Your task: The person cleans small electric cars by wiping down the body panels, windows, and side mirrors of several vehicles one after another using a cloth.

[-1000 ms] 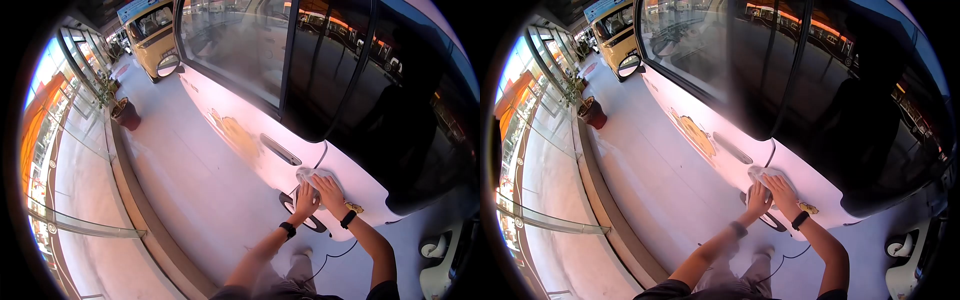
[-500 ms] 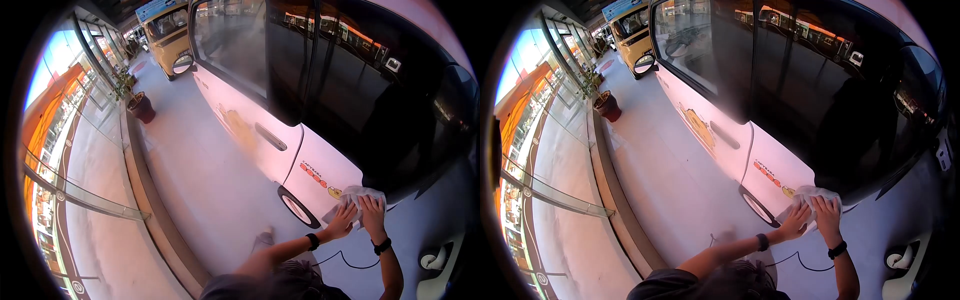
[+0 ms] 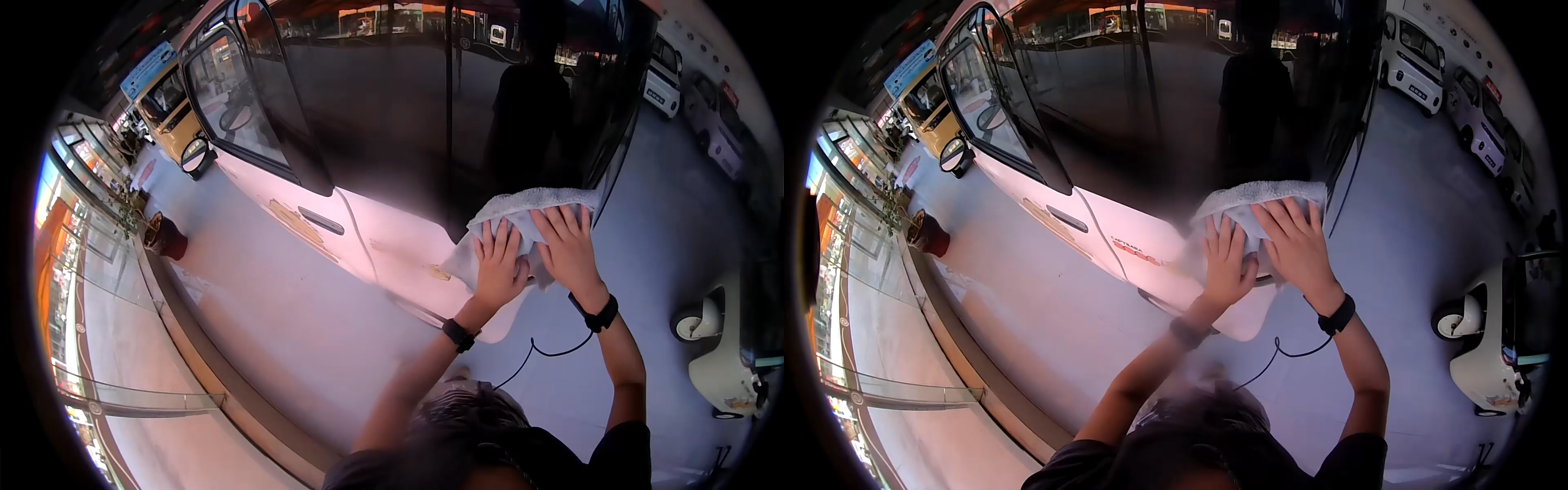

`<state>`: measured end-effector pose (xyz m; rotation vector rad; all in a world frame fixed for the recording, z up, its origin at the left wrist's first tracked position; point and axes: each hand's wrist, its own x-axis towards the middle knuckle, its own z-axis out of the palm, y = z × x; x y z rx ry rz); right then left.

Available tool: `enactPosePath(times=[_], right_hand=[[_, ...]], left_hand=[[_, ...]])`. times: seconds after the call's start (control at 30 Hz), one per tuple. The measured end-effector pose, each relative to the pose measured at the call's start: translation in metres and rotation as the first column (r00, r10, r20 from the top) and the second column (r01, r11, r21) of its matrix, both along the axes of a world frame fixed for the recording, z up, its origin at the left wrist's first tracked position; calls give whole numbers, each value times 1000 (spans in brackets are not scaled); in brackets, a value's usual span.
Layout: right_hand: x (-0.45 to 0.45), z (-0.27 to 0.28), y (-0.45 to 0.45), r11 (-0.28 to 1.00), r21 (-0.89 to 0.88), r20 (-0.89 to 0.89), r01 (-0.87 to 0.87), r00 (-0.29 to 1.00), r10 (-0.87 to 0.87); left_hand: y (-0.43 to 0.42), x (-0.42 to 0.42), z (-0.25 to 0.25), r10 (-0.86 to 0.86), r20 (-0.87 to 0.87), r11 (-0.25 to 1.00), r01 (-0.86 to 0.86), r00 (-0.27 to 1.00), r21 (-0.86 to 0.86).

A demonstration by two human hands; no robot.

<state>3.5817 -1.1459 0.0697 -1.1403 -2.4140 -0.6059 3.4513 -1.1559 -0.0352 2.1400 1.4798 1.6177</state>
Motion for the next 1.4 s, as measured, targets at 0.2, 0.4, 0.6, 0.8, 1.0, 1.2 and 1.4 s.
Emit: enactPosePath(times=[0.2, 0.4, 0.6, 0.8, 1.0, 1.2, 1.4], right_hand=[[-2, 49, 33, 976, 217, -178, 12, 984, 27], [-37, 107, 46, 941, 339, -268, -1, 958, 98], [-53, 170, 51, 924, 380, -88, 39, 996, -6], [-75, 204, 57, 891, 442, -127, 102, 991, -51], [-108, 193, 59, 862, 461, -241, 211, 965, -107], [-144, 125, 48, 848, 406, -368, 340, 910, -189], [-181, 27, 17, 835, 207, -391, 510, 825, -408]], left_hand=[[28, -13, 90, 11, -115, 975, 15, 993, 222], [45, -52, 171, -25, -206, 932, 97, 978, 348], [69, -84, 223, 54, -261, 864, 86, 964, 495], [100, -120, 256, 48, -300, 789, 148, 953, 596], [110, -134, 243, -93, -330, 734, 289, 939, 615], [108, -148, 201, -266, -368, 686, 443, 891, 576], [82, -182, 119, -293, -515, 789, 508, 806, 346]])
